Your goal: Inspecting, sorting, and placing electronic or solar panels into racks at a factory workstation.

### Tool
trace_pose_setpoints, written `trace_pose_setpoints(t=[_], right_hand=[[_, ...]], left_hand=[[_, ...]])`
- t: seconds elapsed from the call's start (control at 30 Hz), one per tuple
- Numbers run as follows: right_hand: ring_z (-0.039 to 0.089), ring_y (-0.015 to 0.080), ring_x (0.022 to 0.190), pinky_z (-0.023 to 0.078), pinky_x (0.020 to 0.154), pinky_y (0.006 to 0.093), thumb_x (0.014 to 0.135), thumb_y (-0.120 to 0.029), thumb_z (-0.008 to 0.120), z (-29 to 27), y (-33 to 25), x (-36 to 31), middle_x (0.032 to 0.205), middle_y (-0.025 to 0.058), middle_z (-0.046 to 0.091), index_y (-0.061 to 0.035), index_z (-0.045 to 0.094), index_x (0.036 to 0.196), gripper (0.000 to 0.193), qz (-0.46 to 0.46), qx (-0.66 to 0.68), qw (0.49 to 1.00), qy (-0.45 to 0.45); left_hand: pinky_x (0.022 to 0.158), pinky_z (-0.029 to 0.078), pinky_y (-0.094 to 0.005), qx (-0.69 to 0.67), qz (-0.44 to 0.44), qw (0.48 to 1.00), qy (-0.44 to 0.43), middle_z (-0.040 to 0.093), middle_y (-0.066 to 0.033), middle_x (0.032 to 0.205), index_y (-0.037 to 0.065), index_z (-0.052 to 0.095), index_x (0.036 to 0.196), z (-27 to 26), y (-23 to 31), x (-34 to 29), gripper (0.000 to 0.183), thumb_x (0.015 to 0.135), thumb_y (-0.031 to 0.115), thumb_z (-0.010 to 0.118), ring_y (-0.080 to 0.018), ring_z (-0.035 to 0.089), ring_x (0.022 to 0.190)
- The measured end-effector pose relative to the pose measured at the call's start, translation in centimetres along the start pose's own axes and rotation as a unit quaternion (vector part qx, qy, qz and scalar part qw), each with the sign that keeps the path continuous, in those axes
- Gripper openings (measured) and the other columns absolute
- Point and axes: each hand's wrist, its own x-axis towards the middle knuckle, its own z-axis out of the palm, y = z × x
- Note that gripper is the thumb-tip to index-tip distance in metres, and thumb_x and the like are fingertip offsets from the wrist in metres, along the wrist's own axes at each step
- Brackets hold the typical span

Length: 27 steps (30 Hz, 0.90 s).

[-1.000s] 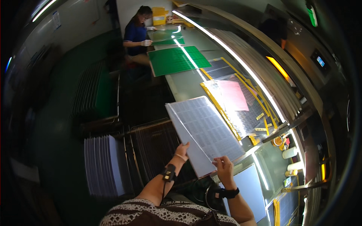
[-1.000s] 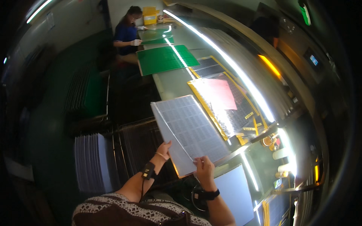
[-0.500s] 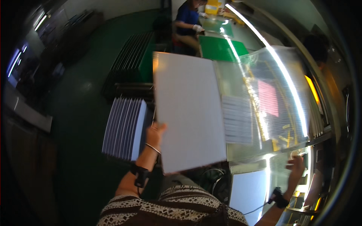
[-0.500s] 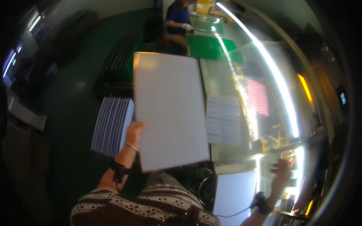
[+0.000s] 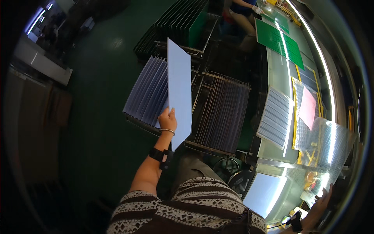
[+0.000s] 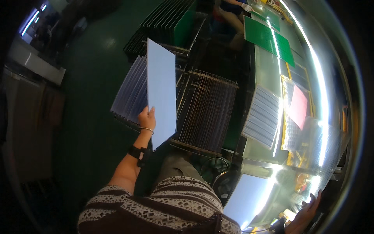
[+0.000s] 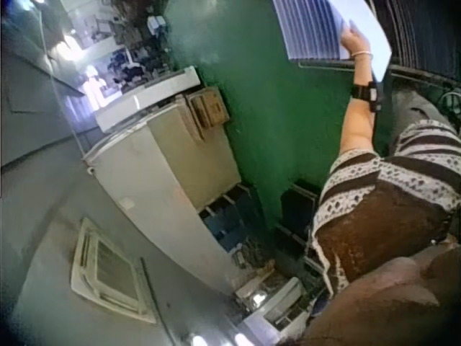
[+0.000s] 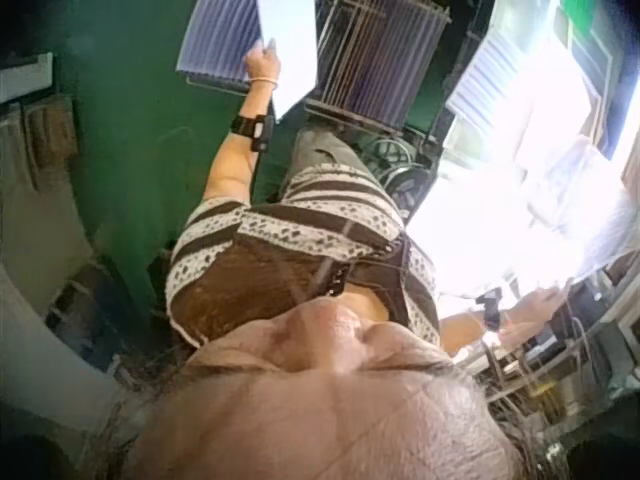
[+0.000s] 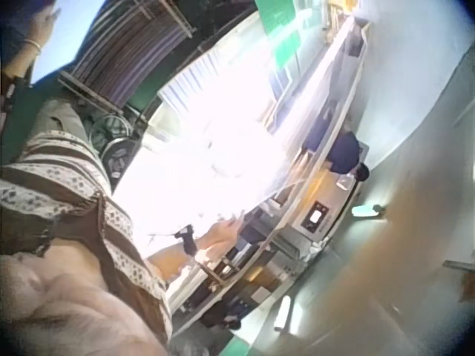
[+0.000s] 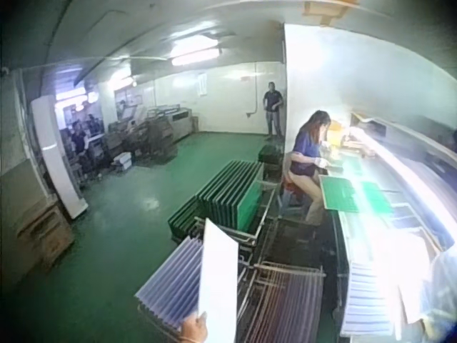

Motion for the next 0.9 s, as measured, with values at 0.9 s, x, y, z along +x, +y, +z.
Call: trace_pose_setpoints(t=[0.9], right_hand=[[0.051,0.0076,0.053,0.038,0.038,0.0161,0.09,-0.009,0.038,1.4,1.8,-2.9,0.092,0.0132,0.056,-0.0079,0.043,0.124,0.035,-0.041,-0.004,0.999,-0.003]], left_hand=[[0.064,0.046,-0.0418,0.012,-0.021,0.998,-0.063,0.059,-0.0217,0.076,0.002,0.06,0.096,5.0,0.1,-3.1,0.022,0.08,0.015,0.052,-0.038,0.058,0.071]])
